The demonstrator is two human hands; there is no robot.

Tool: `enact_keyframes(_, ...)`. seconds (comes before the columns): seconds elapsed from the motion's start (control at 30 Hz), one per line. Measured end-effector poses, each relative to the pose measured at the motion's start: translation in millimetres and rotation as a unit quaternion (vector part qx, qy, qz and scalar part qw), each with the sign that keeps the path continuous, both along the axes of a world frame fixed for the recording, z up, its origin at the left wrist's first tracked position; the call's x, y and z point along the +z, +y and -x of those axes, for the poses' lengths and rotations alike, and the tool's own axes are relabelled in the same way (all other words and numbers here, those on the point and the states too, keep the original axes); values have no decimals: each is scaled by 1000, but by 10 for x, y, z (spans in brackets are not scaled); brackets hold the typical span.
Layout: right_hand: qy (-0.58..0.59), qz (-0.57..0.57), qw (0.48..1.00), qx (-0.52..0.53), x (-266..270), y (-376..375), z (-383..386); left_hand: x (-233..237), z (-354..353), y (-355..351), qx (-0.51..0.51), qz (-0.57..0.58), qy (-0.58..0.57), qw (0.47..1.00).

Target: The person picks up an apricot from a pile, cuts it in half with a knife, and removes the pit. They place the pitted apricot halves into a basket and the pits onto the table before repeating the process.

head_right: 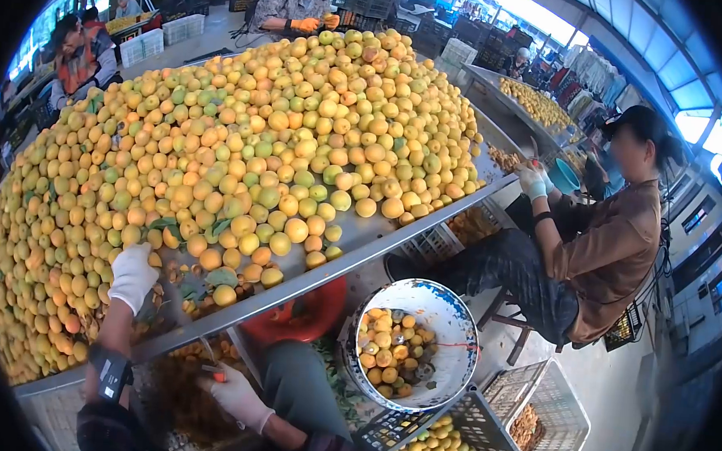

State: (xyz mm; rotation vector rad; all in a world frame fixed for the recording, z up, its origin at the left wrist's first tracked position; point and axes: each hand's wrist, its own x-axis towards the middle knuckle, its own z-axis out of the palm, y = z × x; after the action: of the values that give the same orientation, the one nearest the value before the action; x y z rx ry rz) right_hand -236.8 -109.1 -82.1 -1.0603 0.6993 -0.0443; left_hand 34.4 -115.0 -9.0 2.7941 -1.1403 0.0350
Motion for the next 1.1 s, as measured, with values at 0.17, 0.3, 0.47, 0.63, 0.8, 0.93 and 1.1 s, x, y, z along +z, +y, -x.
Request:
enact_keyframes(0.17,-83,-12,995,-58,257,44,90,199,274,485,0,187,-7,982)
enact_keyframes(0.3,-88,-4,990,-108,781,-64,127,476,903,899,29,510,588,628)
enact_keyframes(0.47,-189,58,974,-107,1028,-36,118,436,1558,1310,-53,539,683,491)
enact_keyframes(0.63,-177,109,976,-66,1315,60,87,398,1808,1351,-74,592,725,346)
enact_keyframes(0.8,-199,199,956,-79,1350,101,43,281,1846,1305,-61,605,724,326)
enact_keyframes(0.93,-203,323,918,-111,1245,106,71,326,2020,1216,3,622,720,309)
enact_keyframes(1.1,-160,443,877,-97,1198,-6,69,240,2140,1007,38,666,670,324)
